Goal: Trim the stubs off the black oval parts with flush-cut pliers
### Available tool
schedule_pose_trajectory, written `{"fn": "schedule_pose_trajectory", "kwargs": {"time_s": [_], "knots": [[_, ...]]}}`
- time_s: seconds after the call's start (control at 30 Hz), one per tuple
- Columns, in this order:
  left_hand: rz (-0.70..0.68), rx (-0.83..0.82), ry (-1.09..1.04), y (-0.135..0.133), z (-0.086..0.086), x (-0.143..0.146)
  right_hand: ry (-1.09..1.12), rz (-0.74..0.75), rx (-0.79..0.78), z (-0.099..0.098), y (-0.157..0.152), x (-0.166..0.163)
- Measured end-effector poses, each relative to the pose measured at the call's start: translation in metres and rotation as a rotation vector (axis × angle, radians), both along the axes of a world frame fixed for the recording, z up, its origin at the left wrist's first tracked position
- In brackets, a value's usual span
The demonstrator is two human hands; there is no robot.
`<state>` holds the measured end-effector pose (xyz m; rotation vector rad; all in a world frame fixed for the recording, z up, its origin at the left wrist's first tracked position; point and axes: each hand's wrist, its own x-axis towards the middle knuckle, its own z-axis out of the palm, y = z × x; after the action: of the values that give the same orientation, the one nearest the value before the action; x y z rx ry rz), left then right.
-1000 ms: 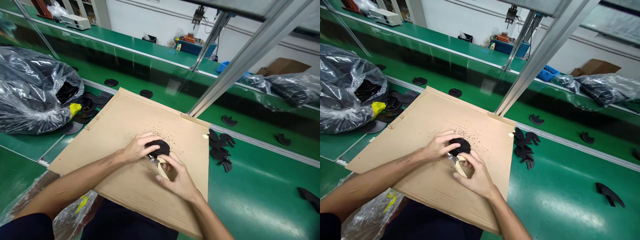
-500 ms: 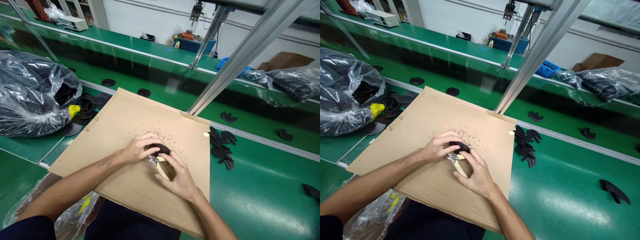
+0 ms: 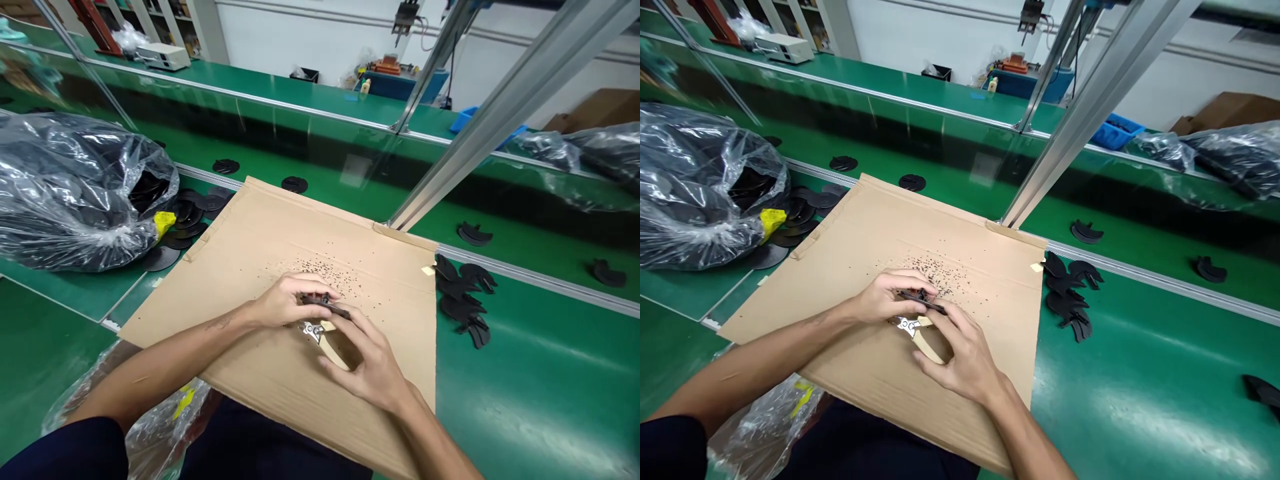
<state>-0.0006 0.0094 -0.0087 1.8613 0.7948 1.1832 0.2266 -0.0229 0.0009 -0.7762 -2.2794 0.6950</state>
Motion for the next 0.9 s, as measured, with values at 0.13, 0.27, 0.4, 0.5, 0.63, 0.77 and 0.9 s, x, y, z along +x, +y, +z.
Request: {"fn": "schedule_pose_trajectory", "kwargs": {"time_s": [0.13,0.27,0.4,0.5,0.63,0.77,0.9], "knots": [[-0.024,0.110,0.026,-0.0012,0.0013,0.0003,-0.004,0.008,0.003,0.0000,0.0007,-0.0002],[-0.013,0.198,0.038,-0.0032,0.0038,-0.0005,-0.014,0.021,0.009,0.0009,0.0011,-0.0005],[-0.015,0.242,0.075,-0.0038,0.0063,-0.0029,-0.005,0.037,0.016,0.0007,0.0008,0.0001],[-0.017,0.259,0.078,-0.0041,0.0075,-0.0040,0.019,0.042,-0.002,0.0003,0.0003,0.0010],[0.045,0.311,0.054,-0.0056,0.0075,-0.0022,0.034,0.038,0.007,-0.0009,0.0002,0.0016],[0.061,0.325,0.039,-0.0058,0.0063,-0.0009,0.043,0.035,0.011,-0.0013,0.0007,0.0010],[0.003,0.251,0.014,-0.0048,0.0062,-0.0018,0.065,0.021,0.005,-0.0008,0.0012,0.0004]]}}
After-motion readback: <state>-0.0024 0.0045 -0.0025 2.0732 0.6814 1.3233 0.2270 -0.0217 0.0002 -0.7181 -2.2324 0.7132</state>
